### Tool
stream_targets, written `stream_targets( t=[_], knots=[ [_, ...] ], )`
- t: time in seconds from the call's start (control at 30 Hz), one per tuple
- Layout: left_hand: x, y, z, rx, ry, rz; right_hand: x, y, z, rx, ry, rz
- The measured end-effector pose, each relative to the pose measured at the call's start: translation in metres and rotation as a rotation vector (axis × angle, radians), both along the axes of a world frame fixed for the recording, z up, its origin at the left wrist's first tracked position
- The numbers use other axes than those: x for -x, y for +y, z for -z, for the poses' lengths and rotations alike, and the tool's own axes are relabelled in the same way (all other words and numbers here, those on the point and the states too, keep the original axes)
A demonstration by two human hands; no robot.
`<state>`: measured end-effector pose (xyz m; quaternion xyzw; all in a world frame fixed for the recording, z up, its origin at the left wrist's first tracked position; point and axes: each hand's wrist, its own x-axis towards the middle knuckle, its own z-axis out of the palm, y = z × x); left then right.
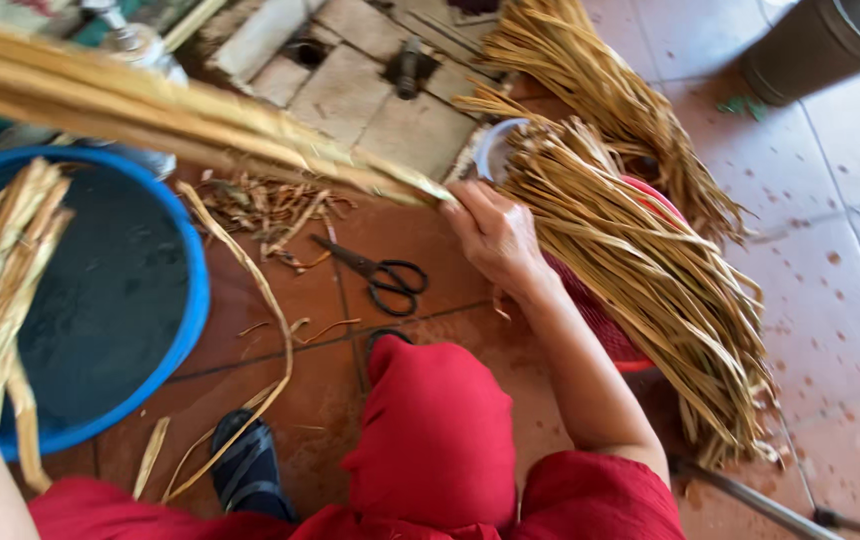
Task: The person sits on the floor and repeatedly splits dried plant stalks by hand, separating them into thinner strips. The person places the split pieces into a red basket and discards the outer layers onto the floor.
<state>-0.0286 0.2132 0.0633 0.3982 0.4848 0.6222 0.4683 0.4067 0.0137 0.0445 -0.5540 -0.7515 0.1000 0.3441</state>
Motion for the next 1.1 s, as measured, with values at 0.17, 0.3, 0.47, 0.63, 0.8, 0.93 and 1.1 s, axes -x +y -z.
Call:
stream_targets(
  t=[0.17,0.3,0.47,0.63,0.8,0.93,1.1],
  knots=[
    [-0.034,-0.014,0.032,0.072,-0.349,0.123,-0.101,-0.099,-0.027,0.235,-0.251,0.390],
    [-0.175,-0.043,0.075,0.442,-0.527,0.292,-0.223,-0.198,-0.038,0.228,-0.183,0.744],
    [-0.338,-0.098,0.079,0.413,-0.597,0.797,-0.370,-0.307,-0.004,0.209,-0.695,1.100],
    [-0.427,-0.119,0.127,0.614,-0.549,0.959,-0.394,-0.303,0.039,0.309,-1.016,1.395],
    [-0.423,-0.136,0.187,0.505,-0.364,1.069,-0.268,-0.180,0.091,0.167,-0.216,0.814],
    [-0.374,-0.134,0.201,0.477,-0.217,1.062,-0.180,-0.095,0.114,0.266,-0.317,0.626],
    [-0.260,-0.114,0.212,0.489,-0.059,0.876,-0.169,-0.053,0.117,0.203,-0.432,0.665]
  ],
)
